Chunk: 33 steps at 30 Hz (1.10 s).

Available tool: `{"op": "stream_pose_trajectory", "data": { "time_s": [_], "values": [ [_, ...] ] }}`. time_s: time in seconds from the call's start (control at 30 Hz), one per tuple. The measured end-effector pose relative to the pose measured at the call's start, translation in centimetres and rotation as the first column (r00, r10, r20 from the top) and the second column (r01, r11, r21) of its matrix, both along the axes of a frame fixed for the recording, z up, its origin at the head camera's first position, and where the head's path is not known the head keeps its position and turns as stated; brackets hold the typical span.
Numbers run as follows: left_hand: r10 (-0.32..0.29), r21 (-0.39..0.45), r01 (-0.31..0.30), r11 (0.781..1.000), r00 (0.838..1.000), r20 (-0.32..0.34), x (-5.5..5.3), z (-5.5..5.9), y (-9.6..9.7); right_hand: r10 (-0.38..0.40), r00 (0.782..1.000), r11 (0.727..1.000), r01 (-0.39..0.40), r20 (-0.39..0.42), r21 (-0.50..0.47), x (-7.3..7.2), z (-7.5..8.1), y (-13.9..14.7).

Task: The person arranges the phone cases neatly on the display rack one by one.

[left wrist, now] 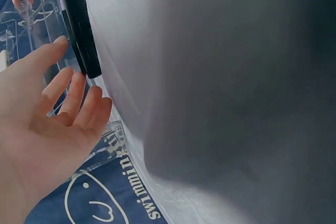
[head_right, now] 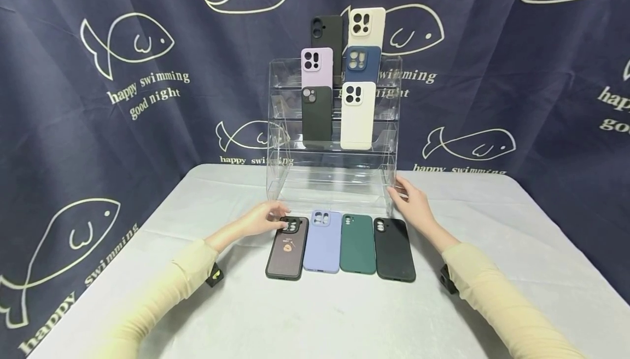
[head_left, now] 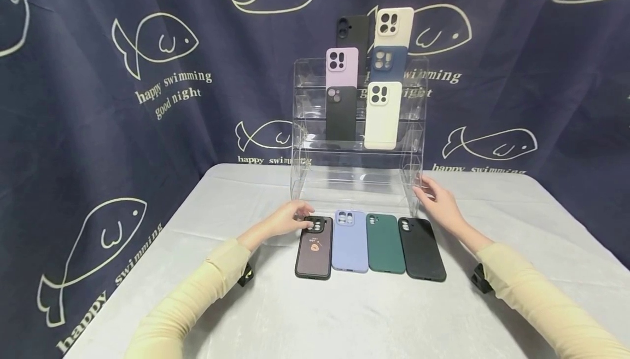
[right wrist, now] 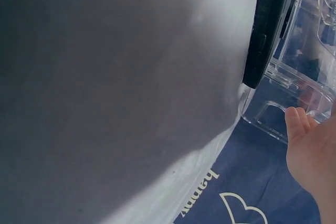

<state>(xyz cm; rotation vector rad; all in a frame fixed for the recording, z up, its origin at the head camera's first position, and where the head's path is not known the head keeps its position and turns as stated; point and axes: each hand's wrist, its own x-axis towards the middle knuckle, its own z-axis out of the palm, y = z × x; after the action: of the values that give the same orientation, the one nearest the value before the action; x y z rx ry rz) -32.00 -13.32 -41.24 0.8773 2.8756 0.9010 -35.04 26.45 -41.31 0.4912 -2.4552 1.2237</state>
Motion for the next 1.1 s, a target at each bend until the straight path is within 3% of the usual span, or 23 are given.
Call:
{"op": "stream_pose_trajectory", "data": {
  "time_s": [0.17,0.53,0.63,0.87,1.1],
  "values": [
    [-0.009,-0.035,0.010,0.999,1.000,0.021,0.13,0.04,-0.04,0.001,1.000,1.000,-0.001,-0.006,0.001,-0.04,0.08,-0.08],
    [0.045,-0.154,-0.036,0.987,0.997,0.059,0.27,0.01,0.06,0.000,1.000,1.000,0.001,0.013,-0.006,-0.06,0.13,-0.10],
    [0.046,-0.140,-0.034,0.990,0.996,0.080,0.29,0.13,0.05,-0.001,1.000,1.000,0.001,0.011,-0.003,-0.02,0.13,-0.05],
    [0.004,-0.010,-0.003,1.000,0.991,0.132,0.05,0.27,-0.12,-0.001,1.000,1.000,0.001,-0.007,-0.007,-0.10,0.10,0.12],
    [0.013,-0.016,-0.010,1.000,0.989,0.145,0.26,0.57,-0.36,-0.003,1.000,1.000,0.003,-0.014,0.000,-0.07,-0.10,0.06]
  ]
}}
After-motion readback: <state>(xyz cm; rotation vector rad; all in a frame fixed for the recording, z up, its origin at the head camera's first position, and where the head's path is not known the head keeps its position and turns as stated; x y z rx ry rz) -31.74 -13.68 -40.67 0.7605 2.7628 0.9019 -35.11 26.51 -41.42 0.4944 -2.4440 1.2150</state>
